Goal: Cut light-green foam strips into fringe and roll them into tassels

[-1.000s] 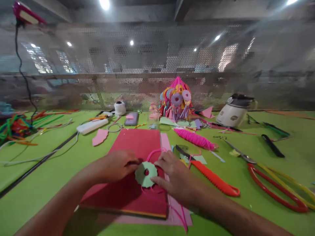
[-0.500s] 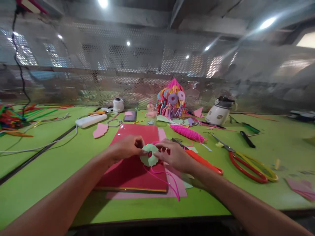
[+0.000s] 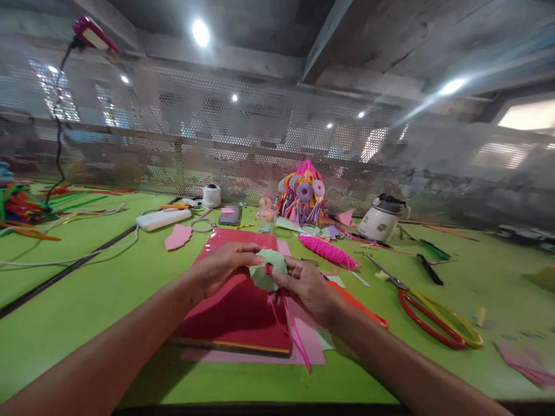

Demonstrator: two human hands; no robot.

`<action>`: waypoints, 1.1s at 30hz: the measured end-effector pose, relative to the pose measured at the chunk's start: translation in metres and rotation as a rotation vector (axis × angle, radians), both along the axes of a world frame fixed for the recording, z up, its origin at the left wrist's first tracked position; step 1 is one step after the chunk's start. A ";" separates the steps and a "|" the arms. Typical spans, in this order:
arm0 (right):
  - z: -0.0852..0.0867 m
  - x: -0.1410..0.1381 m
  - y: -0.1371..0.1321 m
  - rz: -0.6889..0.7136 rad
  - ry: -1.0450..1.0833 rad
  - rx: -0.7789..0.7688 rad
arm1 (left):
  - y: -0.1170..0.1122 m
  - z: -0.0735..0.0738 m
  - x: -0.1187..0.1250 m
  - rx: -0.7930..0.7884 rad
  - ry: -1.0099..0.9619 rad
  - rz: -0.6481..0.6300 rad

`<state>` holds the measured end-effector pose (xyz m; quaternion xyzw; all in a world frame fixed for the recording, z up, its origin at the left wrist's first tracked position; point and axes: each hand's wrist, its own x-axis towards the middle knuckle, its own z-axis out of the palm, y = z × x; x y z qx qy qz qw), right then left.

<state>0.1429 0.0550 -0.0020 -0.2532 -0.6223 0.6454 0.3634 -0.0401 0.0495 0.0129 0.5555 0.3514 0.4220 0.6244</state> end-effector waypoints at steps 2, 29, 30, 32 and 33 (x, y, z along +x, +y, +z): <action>0.000 -0.001 0.001 -0.020 0.008 -0.001 | 0.000 -0.001 0.003 -0.004 -0.023 0.028; -0.001 -0.007 -0.022 0.160 -0.246 -0.142 | -0.001 0.005 0.012 -0.086 -0.375 0.164; -0.001 -0.007 -0.023 0.161 -0.248 -0.141 | -0.001 0.005 0.012 -0.079 -0.373 0.163; -0.001 -0.006 -0.024 0.170 -0.248 -0.134 | 0.001 0.004 0.011 -0.073 -0.357 0.159; -0.001 -0.006 -0.024 0.177 -0.244 -0.129 | 0.001 0.004 0.011 -0.071 -0.347 0.160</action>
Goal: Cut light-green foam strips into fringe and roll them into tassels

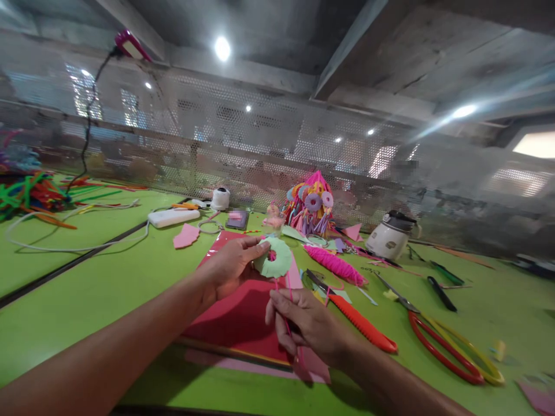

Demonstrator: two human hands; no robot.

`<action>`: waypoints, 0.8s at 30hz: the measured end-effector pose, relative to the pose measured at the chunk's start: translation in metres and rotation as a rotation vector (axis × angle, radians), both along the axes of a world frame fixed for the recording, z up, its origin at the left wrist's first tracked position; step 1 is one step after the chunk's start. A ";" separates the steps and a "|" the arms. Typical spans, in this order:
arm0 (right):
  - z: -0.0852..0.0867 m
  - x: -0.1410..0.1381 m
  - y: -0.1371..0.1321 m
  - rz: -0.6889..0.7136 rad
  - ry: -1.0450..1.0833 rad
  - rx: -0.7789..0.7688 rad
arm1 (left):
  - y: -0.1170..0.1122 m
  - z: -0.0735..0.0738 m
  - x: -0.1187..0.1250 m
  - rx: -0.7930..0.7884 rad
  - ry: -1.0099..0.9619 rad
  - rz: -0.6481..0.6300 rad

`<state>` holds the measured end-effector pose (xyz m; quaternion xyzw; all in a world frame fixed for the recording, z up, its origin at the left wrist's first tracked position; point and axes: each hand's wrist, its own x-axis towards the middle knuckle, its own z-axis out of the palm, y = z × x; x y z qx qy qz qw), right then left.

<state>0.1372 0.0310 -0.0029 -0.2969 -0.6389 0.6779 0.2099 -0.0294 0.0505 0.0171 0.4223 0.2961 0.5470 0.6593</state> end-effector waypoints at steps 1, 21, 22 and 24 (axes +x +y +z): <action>0.000 0.000 0.000 0.007 0.006 0.000 | 0.000 0.000 0.000 0.000 0.010 0.002; -0.002 0.003 -0.002 0.054 0.006 -0.033 | -0.002 0.006 0.001 -0.024 0.059 0.086; -0.002 0.002 -0.002 0.053 0.003 -0.034 | -0.002 0.006 0.000 -0.022 0.061 0.085; -0.003 0.002 -0.002 0.053 0.002 -0.031 | -0.001 0.006 0.000 -0.019 0.070 0.085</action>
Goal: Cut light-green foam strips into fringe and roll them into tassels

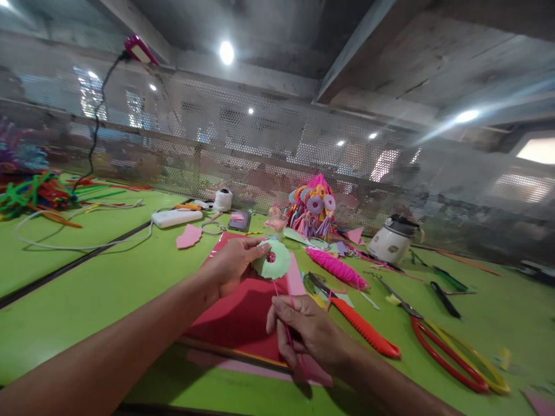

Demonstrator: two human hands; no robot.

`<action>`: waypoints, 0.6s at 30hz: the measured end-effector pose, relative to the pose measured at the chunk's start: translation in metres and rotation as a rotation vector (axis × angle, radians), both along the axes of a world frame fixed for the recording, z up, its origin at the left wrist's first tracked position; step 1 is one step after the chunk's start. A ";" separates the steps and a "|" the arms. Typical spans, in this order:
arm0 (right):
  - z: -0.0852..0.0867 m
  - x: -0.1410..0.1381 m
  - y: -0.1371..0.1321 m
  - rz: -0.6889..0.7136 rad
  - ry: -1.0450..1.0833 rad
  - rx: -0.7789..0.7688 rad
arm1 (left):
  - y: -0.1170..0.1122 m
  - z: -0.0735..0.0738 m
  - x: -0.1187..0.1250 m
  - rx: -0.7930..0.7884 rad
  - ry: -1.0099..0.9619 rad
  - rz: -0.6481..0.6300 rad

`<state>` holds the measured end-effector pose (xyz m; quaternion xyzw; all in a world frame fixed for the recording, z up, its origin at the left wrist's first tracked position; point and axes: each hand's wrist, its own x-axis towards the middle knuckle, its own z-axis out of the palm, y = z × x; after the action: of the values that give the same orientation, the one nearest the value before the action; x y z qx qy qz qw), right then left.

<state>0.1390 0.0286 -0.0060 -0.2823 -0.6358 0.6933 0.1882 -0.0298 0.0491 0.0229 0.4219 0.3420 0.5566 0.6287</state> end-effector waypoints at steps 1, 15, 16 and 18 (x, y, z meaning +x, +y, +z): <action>0.000 0.000 0.000 0.002 0.003 0.005 | 0.000 0.000 0.000 0.000 0.006 0.001; -0.004 -0.001 -0.002 0.001 -0.002 0.048 | 0.002 0.001 -0.002 -0.013 0.034 0.028; -0.004 -0.002 -0.002 0.003 -0.013 0.048 | 0.002 0.002 -0.003 -0.018 0.038 0.036; -0.004 -0.002 -0.002 0.014 -0.039 0.041 | 0.003 0.004 -0.006 -0.030 0.043 0.057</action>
<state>0.1365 0.0270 -0.0100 -0.2874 -0.6555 0.6758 0.1764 -0.0356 0.0523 0.0264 0.4142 0.3758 0.5598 0.6114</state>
